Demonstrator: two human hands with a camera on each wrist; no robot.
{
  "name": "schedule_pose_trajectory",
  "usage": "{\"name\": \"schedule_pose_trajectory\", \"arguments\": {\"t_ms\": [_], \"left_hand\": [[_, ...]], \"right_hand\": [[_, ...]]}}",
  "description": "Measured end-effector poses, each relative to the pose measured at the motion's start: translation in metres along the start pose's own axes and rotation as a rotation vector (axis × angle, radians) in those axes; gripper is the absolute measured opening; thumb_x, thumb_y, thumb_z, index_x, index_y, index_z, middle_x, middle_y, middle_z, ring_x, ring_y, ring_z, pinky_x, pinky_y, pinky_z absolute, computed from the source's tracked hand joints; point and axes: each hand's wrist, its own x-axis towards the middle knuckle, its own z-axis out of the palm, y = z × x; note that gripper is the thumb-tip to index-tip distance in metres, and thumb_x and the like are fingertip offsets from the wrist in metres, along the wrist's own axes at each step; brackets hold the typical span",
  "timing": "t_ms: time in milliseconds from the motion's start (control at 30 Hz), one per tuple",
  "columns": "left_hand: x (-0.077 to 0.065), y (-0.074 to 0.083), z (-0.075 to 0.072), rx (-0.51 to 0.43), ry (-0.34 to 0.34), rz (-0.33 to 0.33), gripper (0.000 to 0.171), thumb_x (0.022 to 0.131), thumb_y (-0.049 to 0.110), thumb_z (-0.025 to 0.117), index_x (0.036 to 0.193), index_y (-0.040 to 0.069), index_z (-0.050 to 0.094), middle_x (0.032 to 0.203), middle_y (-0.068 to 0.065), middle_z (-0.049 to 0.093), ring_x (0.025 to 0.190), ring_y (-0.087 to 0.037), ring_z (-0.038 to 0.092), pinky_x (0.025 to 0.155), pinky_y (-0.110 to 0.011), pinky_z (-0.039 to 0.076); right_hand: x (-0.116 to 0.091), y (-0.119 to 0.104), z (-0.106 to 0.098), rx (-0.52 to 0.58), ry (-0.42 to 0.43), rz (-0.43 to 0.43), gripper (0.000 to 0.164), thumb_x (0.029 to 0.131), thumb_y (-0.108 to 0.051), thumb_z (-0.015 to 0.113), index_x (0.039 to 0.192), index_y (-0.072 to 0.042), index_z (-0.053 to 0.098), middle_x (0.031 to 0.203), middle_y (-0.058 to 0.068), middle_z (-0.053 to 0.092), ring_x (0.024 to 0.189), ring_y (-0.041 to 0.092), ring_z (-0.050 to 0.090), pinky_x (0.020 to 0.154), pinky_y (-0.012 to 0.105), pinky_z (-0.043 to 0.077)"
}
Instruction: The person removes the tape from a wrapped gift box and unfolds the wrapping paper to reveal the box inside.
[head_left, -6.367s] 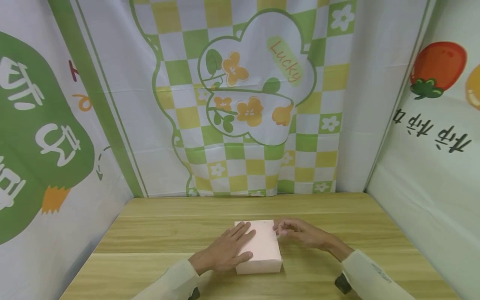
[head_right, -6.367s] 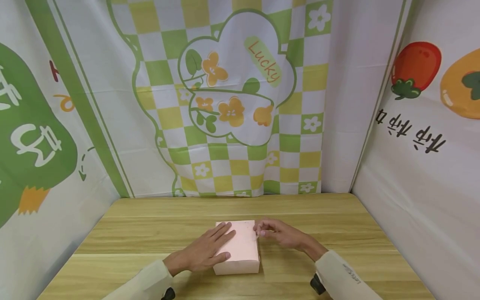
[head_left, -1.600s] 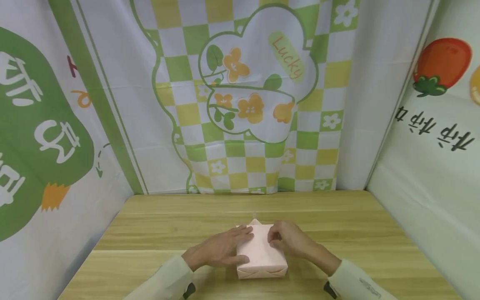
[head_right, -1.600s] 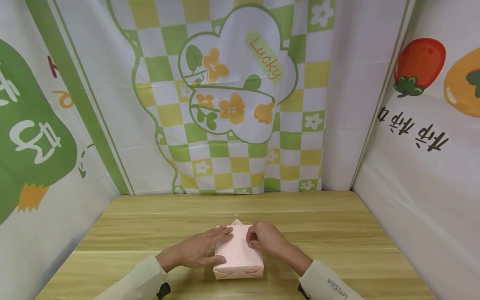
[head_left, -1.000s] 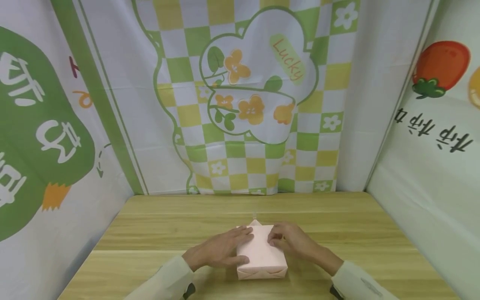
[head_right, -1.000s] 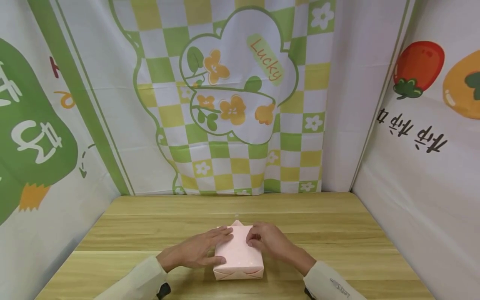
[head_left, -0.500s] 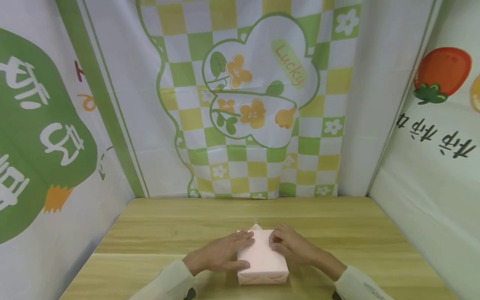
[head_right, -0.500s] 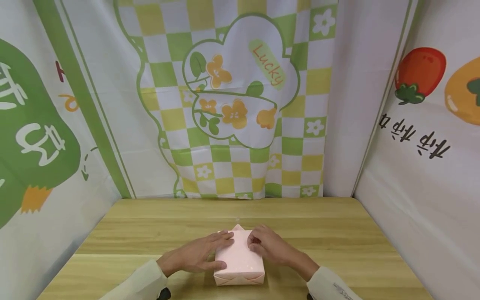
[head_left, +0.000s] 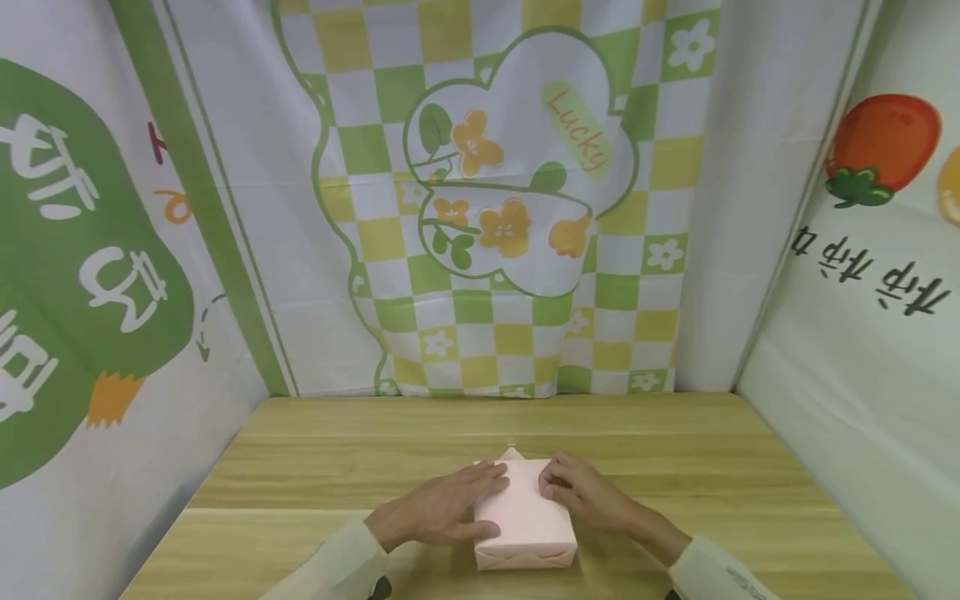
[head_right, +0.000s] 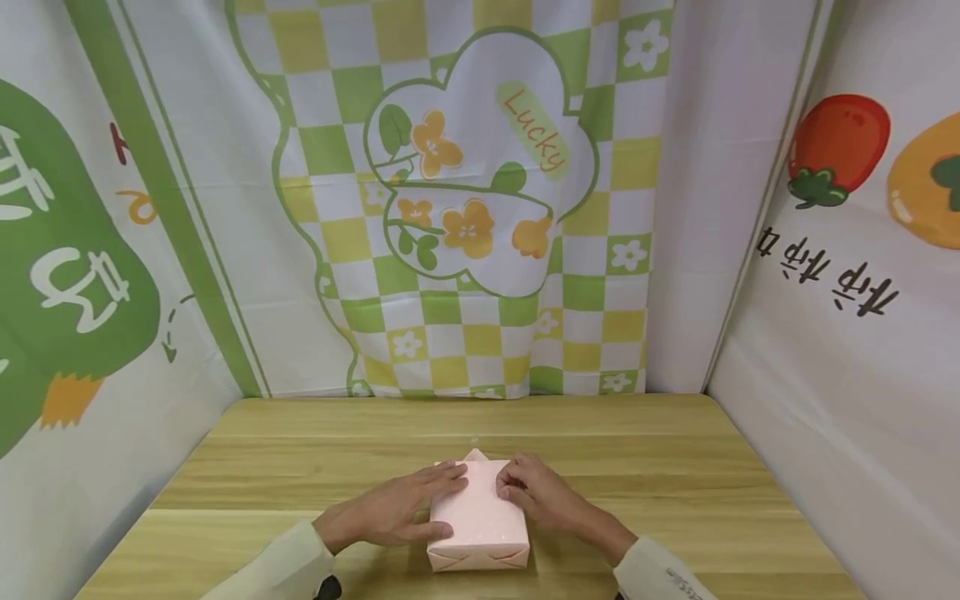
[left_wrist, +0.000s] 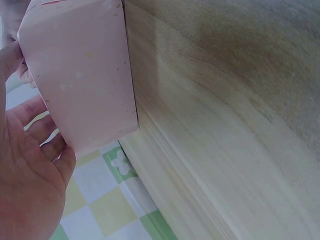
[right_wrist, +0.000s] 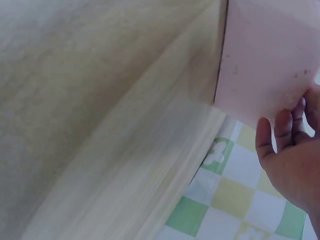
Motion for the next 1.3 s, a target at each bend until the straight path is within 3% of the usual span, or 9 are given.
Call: {"name": "schedule_pose_trajectory", "arguments": {"t_ms": [133,300,467,733,1300], "left_hand": [[0.0,0.001,-0.001,0.008,0.001,0.006,0.065,0.099,0.047,0.051,0.148,0.005,0.042,0.157,-0.012,0.038,0.146,-0.031,0.035,0.12,-0.042,0.032],[0.0,0.002,-0.003,0.014,-0.007,-0.006,0.065,0.099,0.047,0.051,0.148,0.005,0.042,0.158,-0.012,0.037,0.146,-0.031,0.034,0.121,-0.042,0.03],[0.0,0.002,-0.004,-0.001,-0.011,-0.008,0.065,0.1,0.046,0.052,0.149,0.005,0.041,0.158,-0.013,0.036,0.147,-0.031,0.033,0.121,-0.042,0.03],[-0.001,0.0,-0.002,-0.016,-0.006,-0.001,0.064,0.1,0.045,0.052,0.148,0.005,0.042,0.158,-0.013,0.037,0.147,-0.031,0.033,0.121,-0.042,0.03],[0.001,-0.001,0.0,-0.013,-0.006,-0.001,0.065,0.099,0.044,0.054,0.148,0.004,0.042,0.158,-0.013,0.036,0.147,-0.033,0.033,0.121,-0.043,0.029]], "right_hand": [[-0.002,0.005,-0.003,0.057,-0.019,-0.037,0.01,0.102,-0.01,0.051,0.096,-0.012,0.059,0.089,0.0,0.052,0.084,0.001,0.045,0.071,0.02,0.047],[-0.002,0.006,-0.005,0.175,0.007,-0.024,0.011,0.098,-0.011,0.058,0.107,-0.007,0.064,0.094,0.008,0.061,0.085,0.005,0.052,0.073,0.022,0.05],[0.001,0.004,-0.005,0.195,0.035,-0.02,0.006,0.093,-0.01,0.065,0.095,-0.009,0.07,0.09,0.01,0.064,0.082,0.003,0.052,0.07,0.02,0.049],[0.0,0.006,-0.005,0.202,-0.049,0.033,0.011,0.102,-0.014,0.052,0.096,-0.009,0.06,0.093,0.003,0.051,0.087,0.003,0.046,0.075,0.019,0.047],[-0.008,0.011,-0.017,0.317,-0.142,0.109,0.012,0.103,-0.018,0.049,0.103,-0.008,0.056,0.106,0.009,0.055,0.1,0.01,0.052,0.086,0.024,0.047]]}}
